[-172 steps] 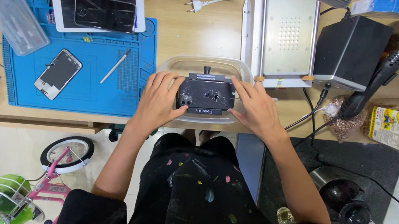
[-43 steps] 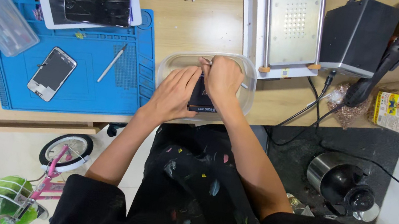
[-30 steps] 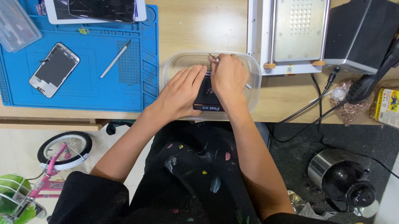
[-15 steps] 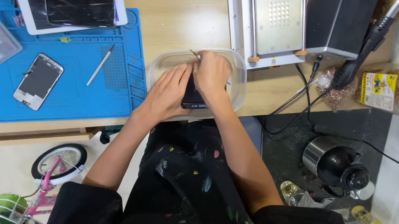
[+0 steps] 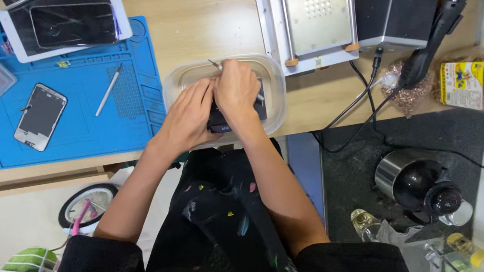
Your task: The person uses a heat gun and a metal tool to work on a black electronic component placed in a plastic container. They repeatedly apply heat and scrape the surface, occasionally adjusting the component's position.
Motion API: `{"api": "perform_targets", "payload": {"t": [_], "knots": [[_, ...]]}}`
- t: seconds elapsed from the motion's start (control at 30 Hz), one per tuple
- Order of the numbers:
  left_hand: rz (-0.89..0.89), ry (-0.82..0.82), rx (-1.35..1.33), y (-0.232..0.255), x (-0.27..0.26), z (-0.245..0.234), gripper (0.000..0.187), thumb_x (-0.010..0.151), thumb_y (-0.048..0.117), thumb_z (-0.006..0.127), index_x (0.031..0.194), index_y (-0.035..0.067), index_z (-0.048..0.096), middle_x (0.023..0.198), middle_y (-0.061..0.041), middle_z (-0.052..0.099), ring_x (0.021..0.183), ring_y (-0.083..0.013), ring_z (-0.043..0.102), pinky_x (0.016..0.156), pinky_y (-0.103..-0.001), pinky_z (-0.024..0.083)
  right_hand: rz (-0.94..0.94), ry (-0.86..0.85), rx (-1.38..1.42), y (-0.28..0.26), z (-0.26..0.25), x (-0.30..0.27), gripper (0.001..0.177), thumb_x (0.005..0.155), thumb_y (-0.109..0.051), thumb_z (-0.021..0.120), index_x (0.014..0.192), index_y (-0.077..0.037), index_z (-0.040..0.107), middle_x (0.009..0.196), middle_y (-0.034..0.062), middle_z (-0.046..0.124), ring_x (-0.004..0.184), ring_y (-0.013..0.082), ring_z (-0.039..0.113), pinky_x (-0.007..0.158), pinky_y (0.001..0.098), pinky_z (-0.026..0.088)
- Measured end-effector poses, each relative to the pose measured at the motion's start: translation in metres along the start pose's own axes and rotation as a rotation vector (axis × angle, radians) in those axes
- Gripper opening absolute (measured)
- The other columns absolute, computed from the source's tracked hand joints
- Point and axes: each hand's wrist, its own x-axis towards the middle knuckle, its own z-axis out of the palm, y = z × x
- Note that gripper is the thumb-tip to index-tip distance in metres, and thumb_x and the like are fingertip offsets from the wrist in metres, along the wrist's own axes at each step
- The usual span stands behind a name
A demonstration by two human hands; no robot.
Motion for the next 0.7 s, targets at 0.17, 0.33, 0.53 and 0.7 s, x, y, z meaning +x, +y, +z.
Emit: {"api": "perform_targets", "payload": {"t": [0.17, 0.33, 0.53, 0.7], "knots": [[0.03, 0.044, 0.001, 0.003, 0.0, 0.003, 0.109, 0.048, 0.019, 0.098, 0.138, -0.012, 0.045, 0.14, -0.028, 0.05, 0.131, -0.0453, 0.048, 0.111, -0.049, 0.041, 0.053, 0.025, 0.058, 0.002, 0.008, 0.005, 0.015, 0.069, -0.015, 0.077, 0.08, -0.005, 0.073, 0.082, 0.0227, 0.071, 0.082, 0.0442, 0.071, 0.069, 0.0546, 0.056], [-0.022, -0.015, 0.048, 0.008, 0.004, 0.007, 0.116, 0.048, 0.023, 0.099, 0.142, -0.012, 0.041, 0.143, -0.028, 0.048, 0.13, -0.0466, 0.049, 0.11, -0.05, 0.041, 0.069, -0.013, 0.053, 0.0, 0.01, 0.002, 0.006, 0.079, -0.012, 0.073, 0.078, -0.006, 0.071, 0.085, 0.0208, 0.072, 0.085, 0.0421, 0.072, 0.071, 0.0532, 0.057], [-0.014, -0.029, 0.09, 0.001, 0.001, 0.012, 0.119, 0.049, 0.025, 0.099, 0.145, -0.012, 0.04, 0.144, -0.029, 0.048, 0.131, -0.0459, 0.049, 0.111, -0.05, 0.041, -0.01, -0.022, 0.234, 0.021, 0.002, 0.0, 0.012, 0.081, -0.014, 0.072, 0.09, -0.007, 0.075, 0.086, 0.022, 0.072, 0.086, 0.0444, 0.07, 0.074, 0.056, 0.054], [0.016, 0.002, 0.094, -0.003, 0.002, 0.012, 0.118, 0.049, 0.025, 0.1, 0.144, -0.012, 0.04, 0.143, -0.029, 0.048, 0.134, -0.0455, 0.048, 0.114, -0.049, 0.04, -0.001, -0.046, 0.2, 0.018, -0.002, 0.009, 0.016, 0.08, -0.015, 0.073, 0.093, -0.007, 0.077, 0.088, 0.0219, 0.073, 0.088, 0.0429, 0.07, 0.075, 0.0558, 0.053]]}}
